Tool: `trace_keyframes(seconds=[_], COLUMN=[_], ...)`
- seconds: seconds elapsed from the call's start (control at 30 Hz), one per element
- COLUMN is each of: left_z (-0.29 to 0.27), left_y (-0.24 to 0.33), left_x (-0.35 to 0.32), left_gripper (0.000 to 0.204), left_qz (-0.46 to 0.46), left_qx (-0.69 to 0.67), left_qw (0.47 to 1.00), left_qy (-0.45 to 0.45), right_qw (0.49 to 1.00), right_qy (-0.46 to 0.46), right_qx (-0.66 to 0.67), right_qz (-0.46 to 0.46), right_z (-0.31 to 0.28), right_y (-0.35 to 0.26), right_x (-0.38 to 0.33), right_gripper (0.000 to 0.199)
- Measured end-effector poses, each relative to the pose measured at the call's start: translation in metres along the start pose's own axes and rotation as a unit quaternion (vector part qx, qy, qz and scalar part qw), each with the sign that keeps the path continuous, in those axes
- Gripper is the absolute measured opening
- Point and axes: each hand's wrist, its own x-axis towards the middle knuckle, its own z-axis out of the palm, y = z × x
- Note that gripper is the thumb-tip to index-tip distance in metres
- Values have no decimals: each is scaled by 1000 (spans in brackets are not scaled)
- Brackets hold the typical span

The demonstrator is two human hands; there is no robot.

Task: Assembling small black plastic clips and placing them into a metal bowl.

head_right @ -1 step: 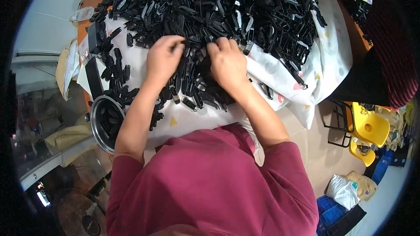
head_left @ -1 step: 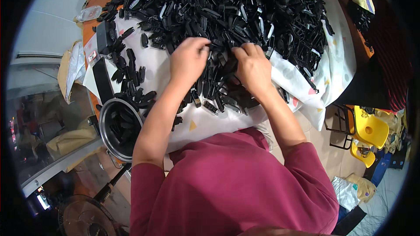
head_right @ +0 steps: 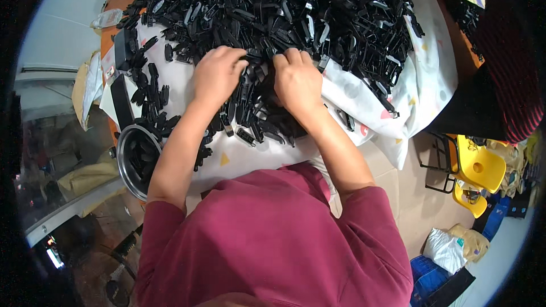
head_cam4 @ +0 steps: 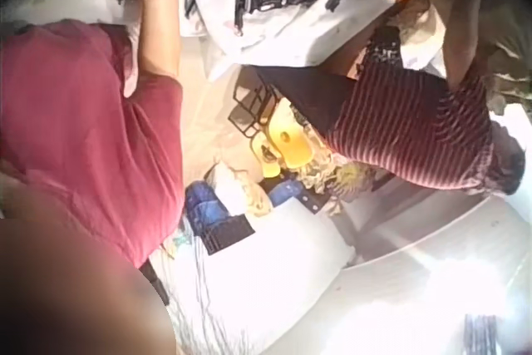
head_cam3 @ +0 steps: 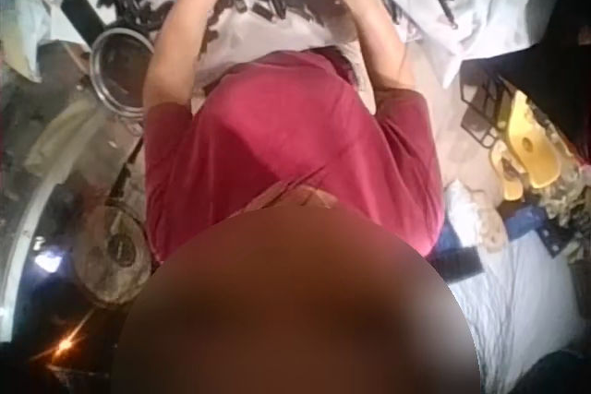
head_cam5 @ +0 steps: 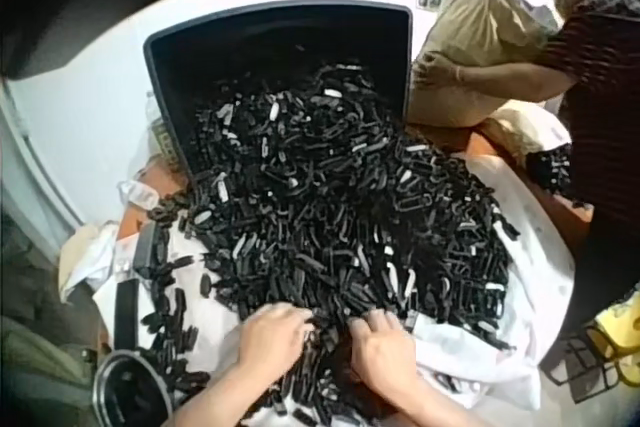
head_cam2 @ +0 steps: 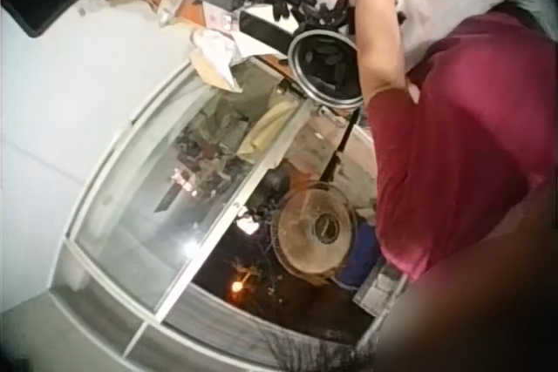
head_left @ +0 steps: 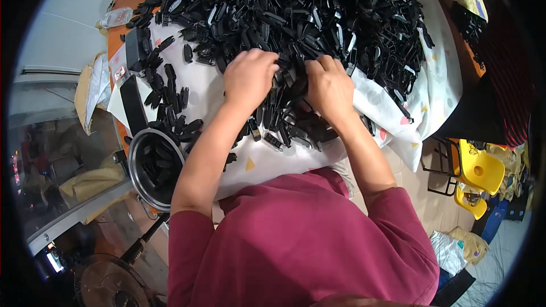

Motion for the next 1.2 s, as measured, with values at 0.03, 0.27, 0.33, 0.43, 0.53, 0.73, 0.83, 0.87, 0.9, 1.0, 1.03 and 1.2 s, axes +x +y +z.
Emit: trace_keyframes(seconds=[0.03,0.27,0.33,0.43,0.53,0.73,0.83,0.87,0.9,1.0,1.03,1.2], left_z=[1,-12,-5,8,10,-24,-48,-51,-50,-51,-51,-57], left_y=[4,17,19,16,18,5,-2,-4,-7,-22,-24,-2], left_x=[3,14,19,25,29,10,-4,-9,-16,-34,-36,-37], left_gripper=[14,21,21,20,18,44,31,28,24,21,20,15], left_qz=[0,-17,-5,5,-5,-222,-328,-332,-337,-327,-333,-279], left_qx=[-1,99,108,135,153,-211,-428,-423,-419,-391,-372,-497], left_qw=[1000,988,988,983,979,948,832,834,835,853,858,819], left_qy=[-1,-114,-113,-122,-133,-88,-130,-122,-113,-113,-118,-71], right_qw=[998,985,985,982,985,993,990,983,973,939,952,959], right_qy=[11,-98,-56,-38,-51,-33,-131,-166,-201,-335,-296,-63], right_qx=[-24,-62,28,54,37,65,-44,-77,-111,-73,-69,232], right_qz=[56,124,158,179,161,97,39,29,19,20,42,147], right_z=[5,8,-1,-11,-18,-14,3,9,14,2,13,-9], right_y=[1,3,1,0,4,2,-6,-8,-8,-12,-4,-2], right_x=[2,7,5,-4,-12,-5,26,32,36,54,49,34], right_gripper=[15,15,15,17,14,9,13,15,16,19,19,11])
